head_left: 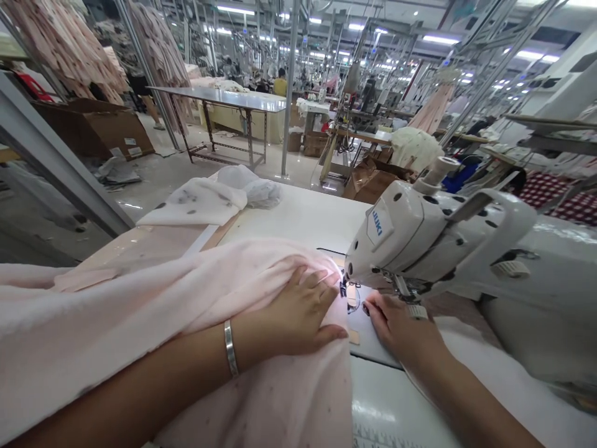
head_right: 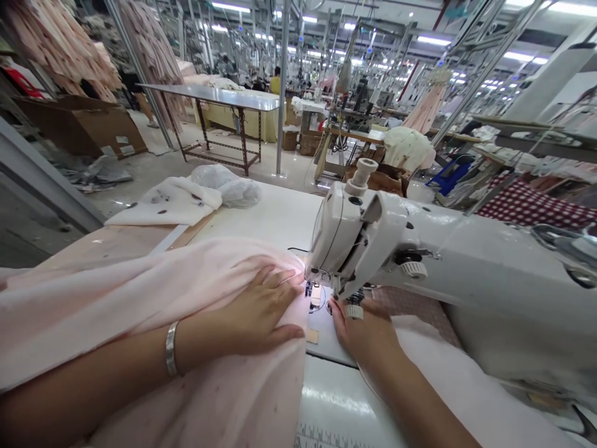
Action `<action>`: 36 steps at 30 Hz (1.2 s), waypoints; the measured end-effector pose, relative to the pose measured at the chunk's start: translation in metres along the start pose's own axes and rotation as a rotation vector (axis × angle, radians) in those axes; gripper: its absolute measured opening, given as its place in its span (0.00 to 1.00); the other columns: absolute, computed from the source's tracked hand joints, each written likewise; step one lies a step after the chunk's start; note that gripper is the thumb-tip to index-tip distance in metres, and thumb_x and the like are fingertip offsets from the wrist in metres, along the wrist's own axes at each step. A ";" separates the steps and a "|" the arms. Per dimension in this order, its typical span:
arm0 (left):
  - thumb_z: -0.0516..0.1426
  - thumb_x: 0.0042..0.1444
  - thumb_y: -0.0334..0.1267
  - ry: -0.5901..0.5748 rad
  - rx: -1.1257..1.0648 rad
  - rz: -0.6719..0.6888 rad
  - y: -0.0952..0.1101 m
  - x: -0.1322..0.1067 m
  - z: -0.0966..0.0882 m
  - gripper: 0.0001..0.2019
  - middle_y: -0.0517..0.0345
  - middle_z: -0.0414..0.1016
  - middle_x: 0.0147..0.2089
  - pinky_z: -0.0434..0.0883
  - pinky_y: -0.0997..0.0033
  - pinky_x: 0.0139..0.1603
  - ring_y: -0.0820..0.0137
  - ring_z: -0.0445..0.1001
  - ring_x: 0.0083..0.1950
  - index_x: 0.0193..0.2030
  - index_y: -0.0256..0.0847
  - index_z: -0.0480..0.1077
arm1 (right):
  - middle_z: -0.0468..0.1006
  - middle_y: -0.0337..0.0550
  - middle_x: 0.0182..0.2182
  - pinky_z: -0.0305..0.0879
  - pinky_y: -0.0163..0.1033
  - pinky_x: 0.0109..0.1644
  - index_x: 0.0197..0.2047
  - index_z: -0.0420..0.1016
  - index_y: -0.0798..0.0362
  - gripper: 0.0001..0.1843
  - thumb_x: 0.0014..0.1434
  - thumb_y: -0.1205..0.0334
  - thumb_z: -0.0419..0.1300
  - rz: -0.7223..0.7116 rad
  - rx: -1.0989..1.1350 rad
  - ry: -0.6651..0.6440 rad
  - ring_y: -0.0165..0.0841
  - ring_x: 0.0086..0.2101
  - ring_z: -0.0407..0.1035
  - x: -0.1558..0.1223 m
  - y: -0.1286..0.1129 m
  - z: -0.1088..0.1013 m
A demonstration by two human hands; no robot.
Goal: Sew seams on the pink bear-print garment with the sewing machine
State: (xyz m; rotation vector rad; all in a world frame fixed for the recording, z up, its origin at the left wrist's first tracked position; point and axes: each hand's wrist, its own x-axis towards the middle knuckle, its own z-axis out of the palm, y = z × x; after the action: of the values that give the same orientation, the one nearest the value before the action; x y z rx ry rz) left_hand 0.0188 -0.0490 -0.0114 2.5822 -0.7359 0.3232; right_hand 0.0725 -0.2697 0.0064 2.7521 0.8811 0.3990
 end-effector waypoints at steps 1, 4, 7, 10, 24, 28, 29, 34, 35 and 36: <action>0.50 0.60 0.56 -0.007 0.004 0.000 0.001 0.000 -0.001 0.31 0.44 0.56 0.63 0.47 0.47 0.64 0.55 0.50 0.64 0.61 0.33 0.54 | 0.79 0.42 0.35 0.64 0.37 0.29 0.36 0.74 0.50 0.17 0.65 0.59 0.44 -0.006 0.002 0.006 0.33 0.27 0.72 0.001 0.001 0.000; 0.51 0.62 0.51 -0.004 0.070 0.014 0.010 -0.005 -0.005 0.26 0.42 0.55 0.63 0.47 0.44 0.63 0.52 0.50 0.64 0.58 0.32 0.57 | 0.79 0.43 0.32 0.62 0.36 0.25 0.37 0.74 0.51 0.16 0.65 0.59 0.45 -0.022 0.002 0.018 0.35 0.28 0.72 -0.001 0.003 -0.005; 0.52 0.60 0.33 0.013 0.103 0.048 0.023 -0.017 -0.005 0.07 0.48 0.64 0.56 0.54 0.46 0.59 0.56 0.61 0.55 0.44 0.37 0.65 | 0.78 0.46 0.32 0.63 0.38 0.25 0.43 0.73 0.53 0.15 0.64 0.61 0.47 -0.218 0.075 0.132 0.36 0.28 0.71 -0.019 -0.008 -0.017; 0.52 0.60 0.29 -0.001 -0.004 0.110 0.030 -0.029 0.001 0.04 0.56 0.68 0.50 0.58 0.53 0.56 0.63 0.66 0.48 0.39 0.39 0.66 | 0.78 0.43 0.35 0.68 0.40 0.39 0.41 0.74 0.53 0.11 0.63 0.66 0.50 -0.553 0.325 0.251 0.34 0.36 0.72 -0.047 -0.031 -0.028; 0.53 0.62 0.34 -0.045 -0.073 0.134 0.015 -0.019 -0.002 0.10 0.56 0.64 0.57 0.56 0.55 0.57 0.61 0.62 0.55 0.50 0.41 0.64 | 0.79 0.43 0.38 0.70 0.38 0.46 0.39 0.75 0.56 0.09 0.62 0.67 0.53 -0.669 0.454 0.360 0.33 0.43 0.72 -0.062 -0.048 -0.026; 0.53 0.62 0.33 -0.051 -0.076 0.136 0.013 -0.018 -0.003 0.11 0.56 0.63 0.58 0.56 0.56 0.59 0.62 0.60 0.57 0.51 0.41 0.64 | 0.79 0.44 0.38 0.70 0.38 0.46 0.39 0.75 0.56 0.09 0.62 0.67 0.53 -0.678 0.449 0.353 0.32 0.44 0.72 -0.065 -0.049 -0.025; 0.53 0.61 0.32 -0.048 -0.078 0.135 0.013 -0.018 -0.003 0.11 0.56 0.63 0.58 0.56 0.57 0.59 0.62 0.60 0.57 0.51 0.41 0.64 | 0.79 0.44 0.39 0.71 0.38 0.46 0.39 0.75 0.56 0.10 0.63 0.67 0.53 -0.679 0.440 0.344 0.32 0.44 0.72 -0.065 -0.049 -0.025; 0.54 0.61 0.32 -0.044 -0.086 0.143 0.011 -0.017 -0.003 0.12 0.58 0.64 0.57 0.55 0.56 0.59 0.62 0.61 0.57 0.51 0.43 0.63 | 0.79 0.44 0.39 0.71 0.37 0.47 0.39 0.75 0.55 0.11 0.64 0.68 0.51 -0.668 0.441 0.311 0.32 0.44 0.72 -0.064 -0.048 -0.028; 0.53 0.61 0.32 -0.046 -0.089 0.148 0.011 -0.017 -0.003 0.12 0.58 0.63 0.58 0.55 0.56 0.59 0.62 0.61 0.57 0.51 0.43 0.63 | 0.79 0.44 0.40 0.71 0.37 0.48 0.40 0.75 0.56 0.12 0.64 0.68 0.50 -0.655 0.444 0.295 0.33 0.45 0.72 -0.063 -0.048 -0.029; 0.53 0.61 0.32 -0.048 -0.092 0.151 0.011 -0.016 -0.003 0.12 0.58 0.63 0.58 0.55 0.56 0.59 0.62 0.61 0.57 0.51 0.43 0.63 | 0.79 0.44 0.40 0.71 0.37 0.47 0.41 0.75 0.56 0.13 0.64 0.69 0.49 -0.651 0.448 0.299 0.33 0.44 0.72 -0.062 -0.047 -0.029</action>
State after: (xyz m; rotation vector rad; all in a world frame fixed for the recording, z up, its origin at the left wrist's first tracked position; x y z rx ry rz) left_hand -0.0010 -0.0483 -0.0105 2.4614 -0.9435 0.2673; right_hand -0.0102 -0.2650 0.0083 2.5734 2.0710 0.5358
